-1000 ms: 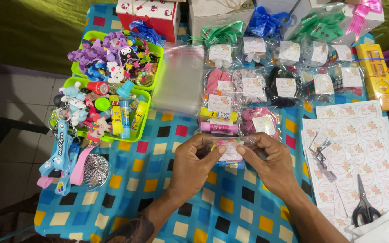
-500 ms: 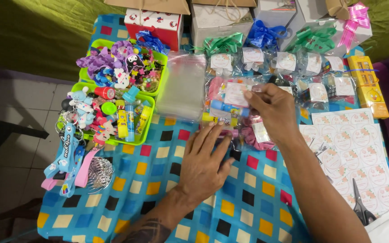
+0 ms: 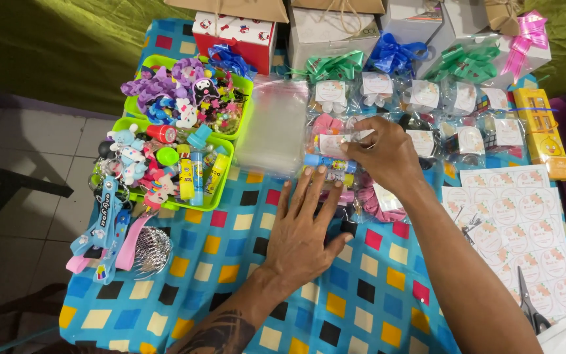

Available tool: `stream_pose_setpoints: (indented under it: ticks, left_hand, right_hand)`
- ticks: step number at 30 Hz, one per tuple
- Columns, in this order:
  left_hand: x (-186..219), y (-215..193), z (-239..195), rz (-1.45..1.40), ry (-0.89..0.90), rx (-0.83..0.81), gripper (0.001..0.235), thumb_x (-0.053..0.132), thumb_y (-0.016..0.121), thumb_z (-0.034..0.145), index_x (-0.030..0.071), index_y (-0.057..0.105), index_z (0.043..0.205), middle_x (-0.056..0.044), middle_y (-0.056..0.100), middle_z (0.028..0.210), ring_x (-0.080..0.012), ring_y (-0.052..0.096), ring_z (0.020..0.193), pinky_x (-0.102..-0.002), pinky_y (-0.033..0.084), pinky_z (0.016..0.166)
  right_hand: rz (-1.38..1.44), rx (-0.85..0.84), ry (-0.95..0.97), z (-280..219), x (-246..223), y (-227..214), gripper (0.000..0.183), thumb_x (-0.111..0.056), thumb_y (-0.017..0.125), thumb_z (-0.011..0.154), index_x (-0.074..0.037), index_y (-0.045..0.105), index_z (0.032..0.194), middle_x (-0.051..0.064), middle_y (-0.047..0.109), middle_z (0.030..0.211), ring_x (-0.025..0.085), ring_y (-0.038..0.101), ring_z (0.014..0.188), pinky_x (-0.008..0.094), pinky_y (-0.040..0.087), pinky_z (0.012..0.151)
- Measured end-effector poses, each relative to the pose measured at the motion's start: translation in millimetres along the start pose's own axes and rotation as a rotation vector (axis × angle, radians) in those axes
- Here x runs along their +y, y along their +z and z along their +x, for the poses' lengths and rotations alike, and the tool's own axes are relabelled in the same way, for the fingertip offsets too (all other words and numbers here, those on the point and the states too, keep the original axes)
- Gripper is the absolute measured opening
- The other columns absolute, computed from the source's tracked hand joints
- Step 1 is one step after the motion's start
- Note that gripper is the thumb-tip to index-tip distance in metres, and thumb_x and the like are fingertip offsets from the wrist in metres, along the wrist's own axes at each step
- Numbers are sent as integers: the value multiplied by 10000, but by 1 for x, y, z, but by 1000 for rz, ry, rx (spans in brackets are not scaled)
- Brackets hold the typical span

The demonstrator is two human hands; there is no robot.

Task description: The person is individually packing lip balms and small decorative cards into clear plastic bags, likely for retail or as party favors.

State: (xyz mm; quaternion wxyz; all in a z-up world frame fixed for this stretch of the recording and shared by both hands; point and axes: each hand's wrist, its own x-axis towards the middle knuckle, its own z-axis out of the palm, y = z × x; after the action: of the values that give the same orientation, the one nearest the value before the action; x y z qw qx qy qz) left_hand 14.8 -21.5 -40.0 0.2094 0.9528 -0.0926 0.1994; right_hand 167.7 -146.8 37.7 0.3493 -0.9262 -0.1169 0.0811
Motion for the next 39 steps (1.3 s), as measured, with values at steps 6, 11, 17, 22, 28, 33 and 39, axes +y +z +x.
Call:
stream_pose_setpoints:
  ticks: [6,11,17,22,28,33,39]
  left_hand:
    - [-3,4,-2,-45,-13,-30,753,568,521,1002,121,396,1595,-217,323,1655,-406,221,1575,-621,183,1236]
    - [0,2,0,4,0,-8,748,550,607,954,90,478,1529,-225,351,1636,-410,238,1567,-615,187,1238]
    - [1,-2,-2,47,7,-37,779,589,253,1071,44,273,1627,-192,253,1703,-406,252,1572,-594,219,1259]
    - [3,-3,2,-13,-7,-43,768,579,268,1082,60,217,1646,-186,233,1715,-407,228,1589,-585,215,1270]
    - [2,-4,4,58,-18,-74,774,579,305,1080,61,216,1648,-189,237,1711,-404,249,1573,-583,191,1267]
    - [4,-4,4,24,-36,-36,744,533,341,1087,53,228,1644,-188,256,1706,-366,246,1587,-578,215,1270]
    - [1,-7,7,23,-67,-45,736,530,336,1085,36,271,1627,-207,263,1694,-380,227,1579,-573,221,1252]
  right_hand:
    - [-285,220,-408,-17,-2,1,294,-113,618,1029,-59,717,1301,209,661,1267,416,663,1163,589,543,932]
    - [-342,141,-628,-38,8,24,333,-186,552,1038,-115,711,1322,184,669,1316,399,644,1215,580,504,989]
    - [-362,161,-724,-43,1,26,311,-51,554,1011,-2,665,1297,188,682,1253,371,649,1130,490,536,960]
    - [-529,248,-695,-42,6,31,293,-78,613,980,-78,713,1255,116,716,1202,348,675,1085,498,552,806]
    - [-493,232,-637,-39,6,32,333,-90,604,972,-93,701,1291,106,697,1243,340,639,1119,512,528,855]
    - [-294,164,-536,-39,5,11,373,-68,501,1032,-59,624,1384,133,707,1263,338,639,1134,498,513,888]
    - [-396,170,-645,-37,17,19,297,-139,608,988,-108,715,1263,66,720,1229,307,664,1124,490,505,919]
